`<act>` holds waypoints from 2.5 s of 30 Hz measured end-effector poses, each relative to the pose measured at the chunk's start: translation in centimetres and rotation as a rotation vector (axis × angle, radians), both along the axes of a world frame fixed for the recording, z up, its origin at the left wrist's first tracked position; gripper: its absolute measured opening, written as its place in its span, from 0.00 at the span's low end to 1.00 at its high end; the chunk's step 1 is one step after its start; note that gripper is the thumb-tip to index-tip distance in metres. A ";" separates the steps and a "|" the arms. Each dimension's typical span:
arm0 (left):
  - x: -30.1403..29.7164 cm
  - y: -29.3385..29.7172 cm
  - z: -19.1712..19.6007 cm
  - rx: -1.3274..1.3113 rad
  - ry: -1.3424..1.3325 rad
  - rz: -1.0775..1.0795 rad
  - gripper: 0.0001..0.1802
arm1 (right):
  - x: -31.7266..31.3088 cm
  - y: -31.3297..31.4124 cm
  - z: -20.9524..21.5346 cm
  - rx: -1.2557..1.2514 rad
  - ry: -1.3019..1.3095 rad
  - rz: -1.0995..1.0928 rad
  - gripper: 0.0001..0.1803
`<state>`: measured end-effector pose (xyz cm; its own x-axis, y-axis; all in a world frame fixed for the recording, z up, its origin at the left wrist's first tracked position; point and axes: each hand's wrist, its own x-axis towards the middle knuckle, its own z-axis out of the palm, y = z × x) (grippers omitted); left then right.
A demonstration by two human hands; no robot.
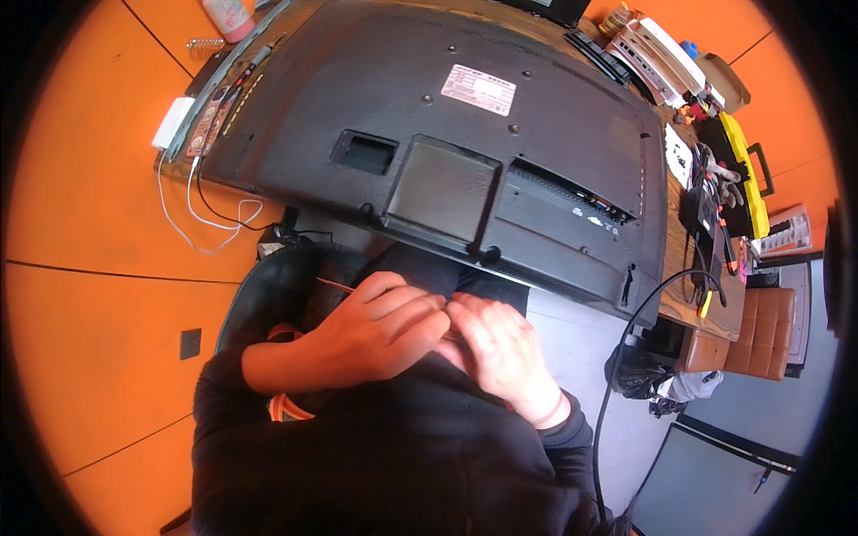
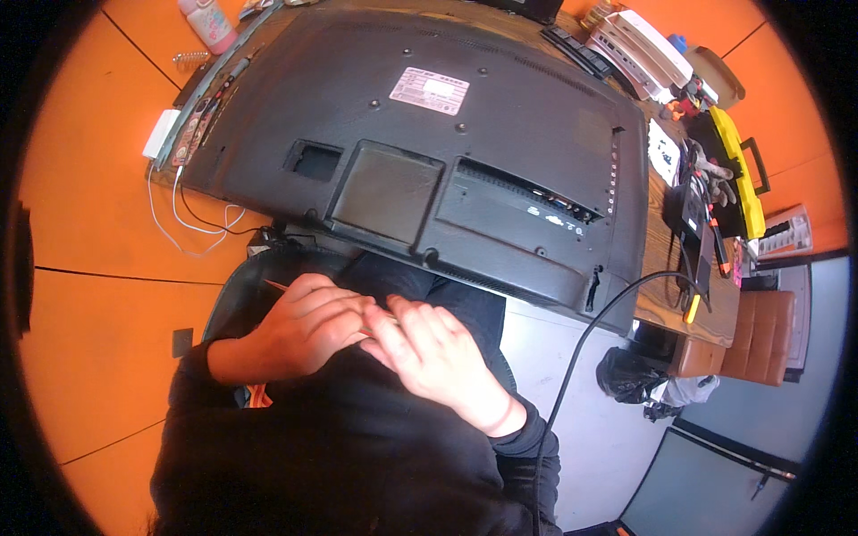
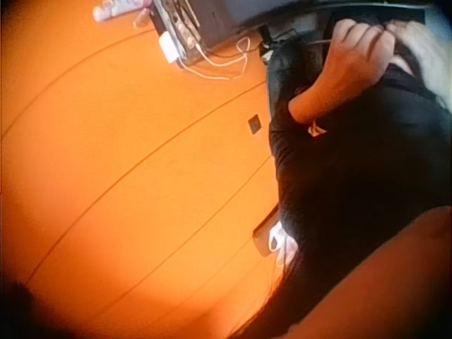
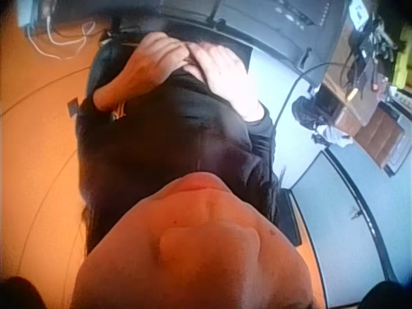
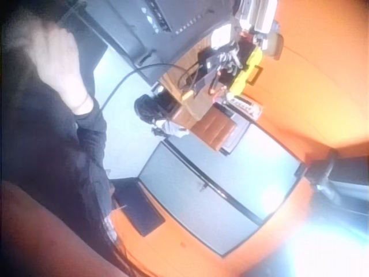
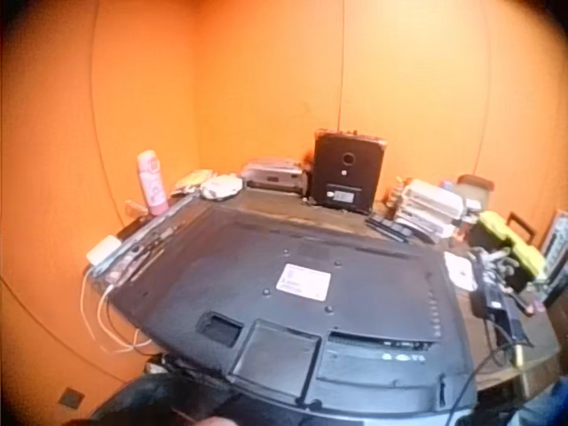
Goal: The person uses a yellow-handled screwdriver to remove screws from the back panel of a CRT television. They rotate the television to access different screw locations and continue unscrewing until the back cover is loosened.
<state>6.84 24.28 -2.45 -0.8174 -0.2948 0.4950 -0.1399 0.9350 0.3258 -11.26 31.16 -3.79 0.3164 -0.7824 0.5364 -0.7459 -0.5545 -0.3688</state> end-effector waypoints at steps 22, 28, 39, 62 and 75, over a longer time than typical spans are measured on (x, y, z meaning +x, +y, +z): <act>6.0 -3.6 -6.1 0.032 0.341 0.795 0.25 | -0.8 2.0 -2.9 0.119 -0.070 -0.365 0.23; 6.6 -4.1 -8.0 0.036 0.417 0.816 0.20 | 0.1 1.0 -3.2 0.142 -0.079 -0.294 0.24; 5.4 -3.0 -11.4 0.317 0.271 0.824 0.12 | 0.3 0.8 -3.4 0.029 0.047 -0.247 0.19; -1.5 -1.5 -9.2 1.283 0.012 0.030 0.17 | -19.6 5.4 -3.4 -0.174 -0.238 -1.433 0.20; -3.9 -0.1 -13.8 0.817 -0.661 -0.040 0.12 | -28.3 8.0 -8.4 -0.409 -0.295 -1.343 0.14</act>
